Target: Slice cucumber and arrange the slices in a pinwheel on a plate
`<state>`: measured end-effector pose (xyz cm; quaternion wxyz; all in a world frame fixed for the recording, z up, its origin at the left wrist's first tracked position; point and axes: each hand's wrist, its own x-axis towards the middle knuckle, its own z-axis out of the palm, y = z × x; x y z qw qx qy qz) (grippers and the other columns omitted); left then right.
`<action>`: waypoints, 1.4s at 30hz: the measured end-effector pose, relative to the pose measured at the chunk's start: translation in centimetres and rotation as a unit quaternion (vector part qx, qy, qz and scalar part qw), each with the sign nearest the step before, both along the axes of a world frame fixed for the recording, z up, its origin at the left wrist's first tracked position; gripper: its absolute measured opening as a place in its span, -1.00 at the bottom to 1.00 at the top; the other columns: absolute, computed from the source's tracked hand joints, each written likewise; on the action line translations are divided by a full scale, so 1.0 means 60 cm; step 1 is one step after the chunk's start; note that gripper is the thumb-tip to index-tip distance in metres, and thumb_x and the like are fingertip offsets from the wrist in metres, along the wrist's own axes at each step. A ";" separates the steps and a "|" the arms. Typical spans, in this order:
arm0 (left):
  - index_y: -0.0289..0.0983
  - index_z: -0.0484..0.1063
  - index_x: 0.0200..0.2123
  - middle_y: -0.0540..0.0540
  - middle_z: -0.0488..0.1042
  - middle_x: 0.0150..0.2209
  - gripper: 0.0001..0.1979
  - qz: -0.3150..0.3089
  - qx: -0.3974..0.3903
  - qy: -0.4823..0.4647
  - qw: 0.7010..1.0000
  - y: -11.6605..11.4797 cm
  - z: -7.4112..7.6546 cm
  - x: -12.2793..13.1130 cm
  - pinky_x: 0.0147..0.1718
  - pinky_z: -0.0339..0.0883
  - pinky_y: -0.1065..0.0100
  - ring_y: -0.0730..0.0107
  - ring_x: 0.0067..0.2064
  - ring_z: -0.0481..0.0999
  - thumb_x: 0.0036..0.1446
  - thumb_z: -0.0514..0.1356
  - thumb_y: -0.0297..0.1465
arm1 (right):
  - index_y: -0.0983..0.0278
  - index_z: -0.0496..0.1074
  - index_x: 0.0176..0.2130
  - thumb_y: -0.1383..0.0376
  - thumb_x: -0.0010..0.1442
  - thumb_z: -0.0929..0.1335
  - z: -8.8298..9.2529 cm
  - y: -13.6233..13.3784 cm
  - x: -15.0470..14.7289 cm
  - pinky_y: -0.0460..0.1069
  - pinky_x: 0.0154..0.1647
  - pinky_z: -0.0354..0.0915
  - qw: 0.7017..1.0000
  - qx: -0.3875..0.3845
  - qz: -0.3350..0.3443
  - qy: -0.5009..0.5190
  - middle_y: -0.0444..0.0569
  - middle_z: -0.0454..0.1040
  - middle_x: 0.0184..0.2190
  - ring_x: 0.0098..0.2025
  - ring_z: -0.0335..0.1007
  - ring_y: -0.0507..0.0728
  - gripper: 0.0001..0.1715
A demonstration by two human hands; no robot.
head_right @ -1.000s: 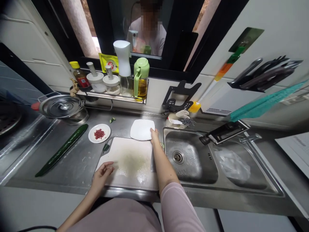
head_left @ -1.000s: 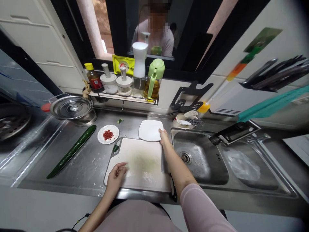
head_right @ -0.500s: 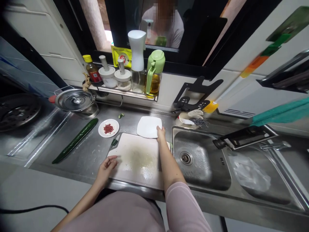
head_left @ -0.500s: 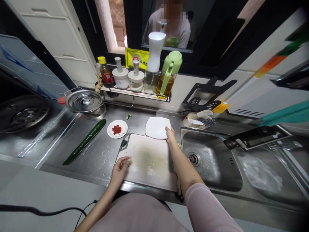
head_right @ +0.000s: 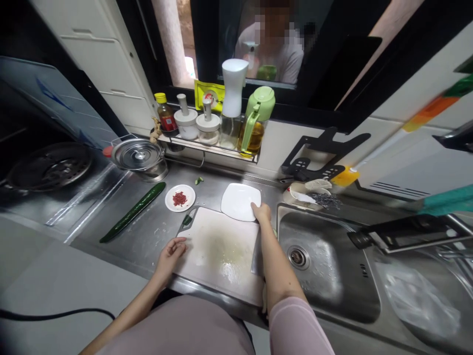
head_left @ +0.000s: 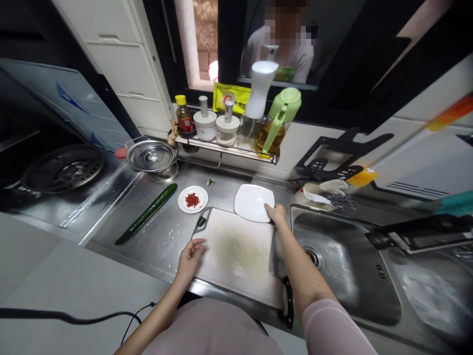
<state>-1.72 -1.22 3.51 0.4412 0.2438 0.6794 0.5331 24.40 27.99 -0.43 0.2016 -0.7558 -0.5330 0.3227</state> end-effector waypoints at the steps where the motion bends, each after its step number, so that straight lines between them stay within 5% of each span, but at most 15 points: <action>1: -0.28 0.45 -0.24 -0.01 0.46 -0.48 -0.57 0.005 0.005 -0.004 1.000 0.003 -0.003 0.000 -0.35 0.24 0.42 0.43 -0.41 0.42 -0.09 0.27 -0.09 | 0.41 0.53 -0.29 0.12 0.01 0.42 0.004 0.003 0.002 0.05 -0.07 0.31 0.997 -0.022 0.034 -0.063 0.31 0.54 -0.20 -0.02 0.44 0.35 -0.61; 8: -0.27 0.45 -0.23 -0.01 0.47 -0.47 -0.68 0.057 0.042 0.007 0.997 0.032 -0.016 0.006 -0.32 0.28 0.40 0.44 -0.40 0.45 -0.02 0.25 -0.20 | 0.47 0.53 -0.17 -0.06 0.13 0.33 0.014 0.019 0.004 0.12 -0.06 0.33 0.961 -0.075 0.152 -0.218 0.36 0.52 -0.15 -0.03 0.45 0.37 -0.36; 14: -0.27 0.48 -0.21 -0.06 0.48 -0.40 -0.73 0.090 0.036 0.113 0.989 0.053 -0.020 -0.004 -0.35 0.27 0.40 0.41 -0.38 0.42 0.08 0.17 -0.25 | 0.50 0.54 -0.23 -0.09 0.11 0.34 0.026 0.021 -0.001 0.16 -0.07 0.33 0.953 -0.102 0.173 -0.227 0.42 0.52 -0.20 -0.04 0.44 0.42 -0.33; 20: -0.26 0.50 -0.22 -0.11 0.49 -0.28 -0.78 0.090 0.017 0.287 0.953 0.085 -0.026 -0.038 -0.19 0.29 0.31 0.34 -0.27 0.43 0.10 0.12 -0.35 | 0.44 0.52 -0.15 -0.17 0.11 0.29 0.069 -0.011 -0.010 0.17 -0.15 0.32 0.954 -0.076 0.140 -0.254 0.39 0.49 -0.13 -0.04 0.42 0.43 -0.26; 29: -0.22 0.47 -0.11 -0.16 0.48 -0.18 -0.73 -0.004 -0.047 0.455 0.889 0.093 -0.053 -0.054 -0.02 0.24 0.14 0.14 -0.08 0.41 0.11 0.13 -0.38 | 0.26 0.49 -0.17 0.04 0.27 0.23 0.121 -0.193 0.063 -0.08 -0.34 0.15 0.965 0.024 0.176 -0.193 0.01 0.54 -0.39 -0.30 0.45 0.14 -0.59; 36: -0.22 0.45 -0.05 -0.19 0.47 -0.15 -0.69 -0.059 -0.097 0.498 0.860 0.095 -0.071 -0.064 -0.05 0.22 0.13 0.10 -0.06 0.39 0.13 0.11 -0.33 | 0.27 0.43 -0.16 0.09 0.26 0.26 0.124 -0.349 0.122 -0.08 -0.38 0.09 0.956 -0.079 0.159 -0.233 0.03 0.53 -0.31 -0.27 0.45 0.12 -0.66; 42: -0.20 0.43 0.00 -0.21 0.46 -0.13 -0.63 -0.079 -0.144 0.515 0.841 0.105 -0.071 -0.066 -0.09 0.23 0.12 0.04 -0.06 0.38 0.12 0.13 -0.27 | 0.28 0.35 -0.05 0.05 0.20 0.31 0.117 -0.403 0.140 -0.05 -0.33 0.13 0.944 -0.158 0.131 -0.257 0.10 0.52 -0.18 -0.13 0.45 0.19 -0.57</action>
